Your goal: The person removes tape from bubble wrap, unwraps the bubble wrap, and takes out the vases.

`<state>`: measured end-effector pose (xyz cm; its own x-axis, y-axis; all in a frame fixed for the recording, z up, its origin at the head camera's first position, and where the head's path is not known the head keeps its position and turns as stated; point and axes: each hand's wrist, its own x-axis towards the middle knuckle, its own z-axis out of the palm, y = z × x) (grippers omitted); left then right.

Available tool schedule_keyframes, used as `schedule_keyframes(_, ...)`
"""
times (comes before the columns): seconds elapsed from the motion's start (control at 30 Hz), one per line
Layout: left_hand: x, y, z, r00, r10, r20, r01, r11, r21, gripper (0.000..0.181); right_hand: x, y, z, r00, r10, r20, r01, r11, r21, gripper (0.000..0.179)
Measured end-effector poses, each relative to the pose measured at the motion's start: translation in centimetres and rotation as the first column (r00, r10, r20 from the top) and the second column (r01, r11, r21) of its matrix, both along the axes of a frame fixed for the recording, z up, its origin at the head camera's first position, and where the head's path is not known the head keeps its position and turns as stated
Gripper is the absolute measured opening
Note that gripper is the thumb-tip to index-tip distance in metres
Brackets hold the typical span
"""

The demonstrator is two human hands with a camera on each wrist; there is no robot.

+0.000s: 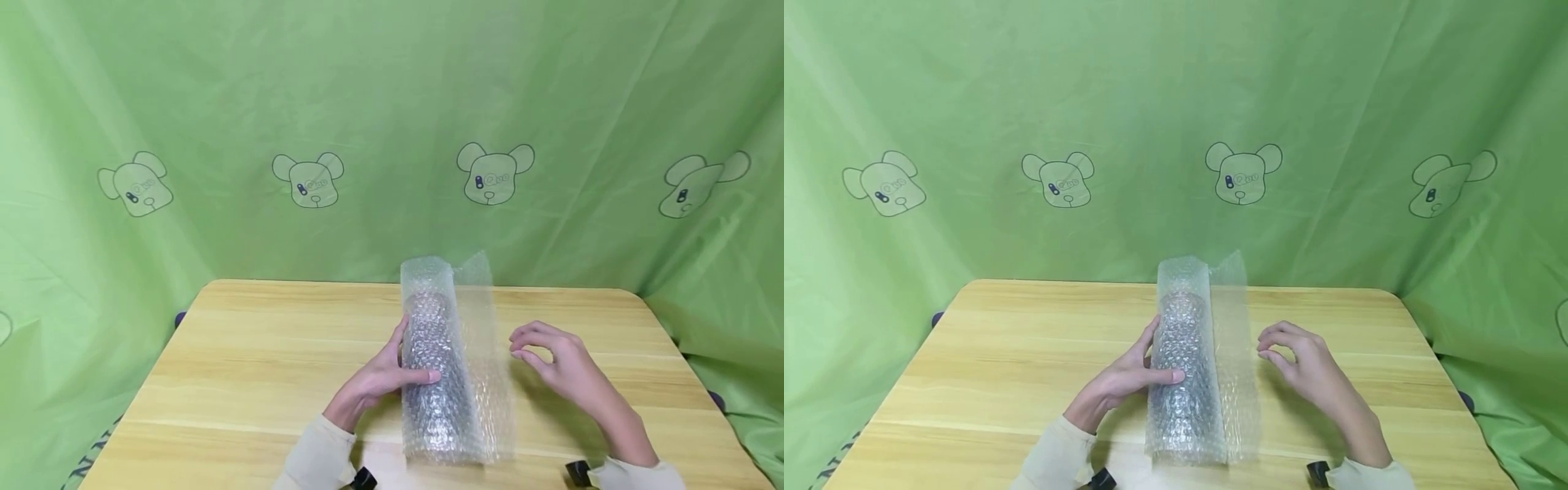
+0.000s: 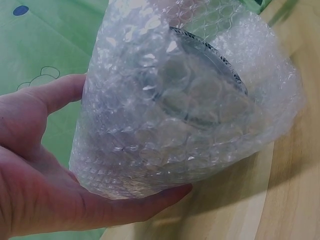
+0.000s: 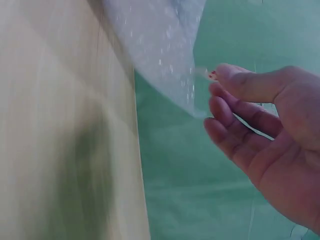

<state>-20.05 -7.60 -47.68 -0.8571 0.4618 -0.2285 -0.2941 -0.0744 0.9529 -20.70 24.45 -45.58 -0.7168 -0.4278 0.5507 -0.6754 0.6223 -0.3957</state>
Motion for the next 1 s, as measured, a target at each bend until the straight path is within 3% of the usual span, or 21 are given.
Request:
schedule_keyframes(0.3,0.0,-0.1,-0.3,1.000,0.006,0.006,-0.006,1.000,-0.005,0.129,0.2,2.5,-1.3,0.989,-0.028,0.147,0.015,0.996,0.088,0.030)
schedule_keyframes(0.53,-0.3,-0.5,-0.4,1.000,-0.028,0.014,0.027,0.998,0.056,0.128,0.2,2.8,-2.0,0.972,-0.026,0.233,0.003,0.995,0.102,0.029)
schedule_keyframes(1.0,-0.5,-1.1,-0.1,0.998,-0.032,0.044,0.030,0.998,0.046,0.125,0.3,2.9,-2.5,0.931,-0.078,0.357,0.018,0.985,0.169,0.024)
